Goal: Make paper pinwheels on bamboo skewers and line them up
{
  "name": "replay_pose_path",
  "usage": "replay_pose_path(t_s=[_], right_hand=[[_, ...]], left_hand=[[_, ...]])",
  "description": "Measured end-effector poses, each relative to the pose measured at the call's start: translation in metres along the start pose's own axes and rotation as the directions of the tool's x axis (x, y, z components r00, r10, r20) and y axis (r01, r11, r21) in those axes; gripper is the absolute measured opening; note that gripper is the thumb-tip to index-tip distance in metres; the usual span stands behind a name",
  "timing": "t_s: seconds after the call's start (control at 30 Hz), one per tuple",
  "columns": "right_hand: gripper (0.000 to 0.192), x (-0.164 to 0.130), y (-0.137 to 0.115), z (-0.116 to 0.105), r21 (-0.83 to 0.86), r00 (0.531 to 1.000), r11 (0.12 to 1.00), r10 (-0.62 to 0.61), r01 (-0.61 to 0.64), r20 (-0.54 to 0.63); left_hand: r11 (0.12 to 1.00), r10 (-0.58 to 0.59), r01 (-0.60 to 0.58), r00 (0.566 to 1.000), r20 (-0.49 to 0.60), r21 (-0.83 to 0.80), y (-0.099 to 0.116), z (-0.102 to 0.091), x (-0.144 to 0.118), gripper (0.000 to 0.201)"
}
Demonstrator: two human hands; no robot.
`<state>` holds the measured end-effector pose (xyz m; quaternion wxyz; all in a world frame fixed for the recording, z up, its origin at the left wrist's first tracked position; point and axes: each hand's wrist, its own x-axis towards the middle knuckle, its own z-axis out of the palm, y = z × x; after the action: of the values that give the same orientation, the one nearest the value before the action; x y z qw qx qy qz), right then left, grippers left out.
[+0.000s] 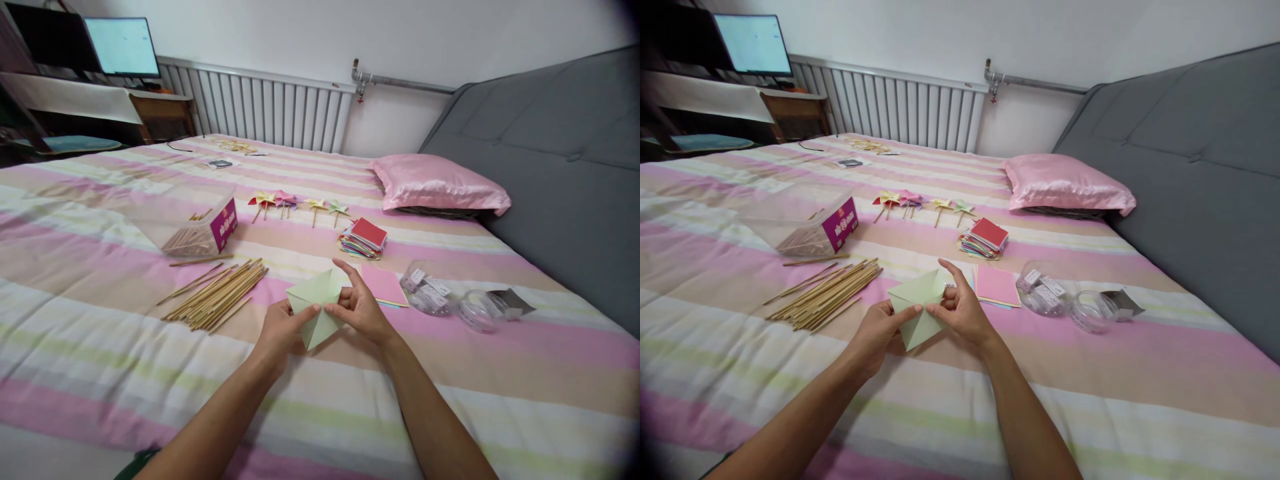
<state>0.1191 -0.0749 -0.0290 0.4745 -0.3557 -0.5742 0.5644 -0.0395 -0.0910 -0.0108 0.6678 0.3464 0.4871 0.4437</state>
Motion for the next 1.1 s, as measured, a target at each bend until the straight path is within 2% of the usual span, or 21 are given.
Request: replay_pose_path(t_s=[0.1,0.23,0.33,0.6,0.83,0.97,1.1], right_hand=[[0.075,0.0001,-0.0008,-0.0001,-0.052,0.999,0.998,-0.046,0.046,-0.011],[0.030,0.0002,0.0012,-0.0027,-0.155,0.997,0.985,-0.080,0.076,-0.020],[0.017,0.0004,0.0030,-0.0044,-0.199,0.995,0.975,-0.098,0.093,-0.013],[0.014,0.0014,0.0055,-0.0046,-0.219,0.992,0.969,-0.125,0.115,-0.032],[0.017,0.0014,0.0056,-0.0047,-0.211,0.993,0.972,-0.113,0.102,-0.040],[0.022,0.0011,0.0014,-0.0049,-0.192,0.994,0.977,-0.101,0.090,-0.049],[0.025,0.0012,-0.0019,-0.0064,-0.194,0.983,0.970,-0.163,0.145,-0.081]], left_hand=[[1.000,-0.007,0.007,1.000,-0.021,-0.004,0.0002,-0.0001,0.0007,0.044],[0.999,0.014,-0.013,0.999,-0.045,0.032,-0.0004,-0.0011,0.0020,0.038],[0.999,0.024,-0.023,0.999,-0.024,0.034,-0.0017,-0.0019,0.0027,0.035],[0.997,0.024,-0.022,0.999,-0.034,0.075,-0.0028,-0.0022,0.0023,0.032],[0.999,0.017,-0.016,0.999,-0.040,0.035,0.0038,-0.0013,-0.0010,0.035],[1.000,0.019,-0.019,1.000,-0.008,0.020,0.0049,-0.0040,-0.0001,0.033],[0.999,0.032,-0.032,0.999,0.009,0.005,0.0048,-0.0061,0.0014,0.033]])
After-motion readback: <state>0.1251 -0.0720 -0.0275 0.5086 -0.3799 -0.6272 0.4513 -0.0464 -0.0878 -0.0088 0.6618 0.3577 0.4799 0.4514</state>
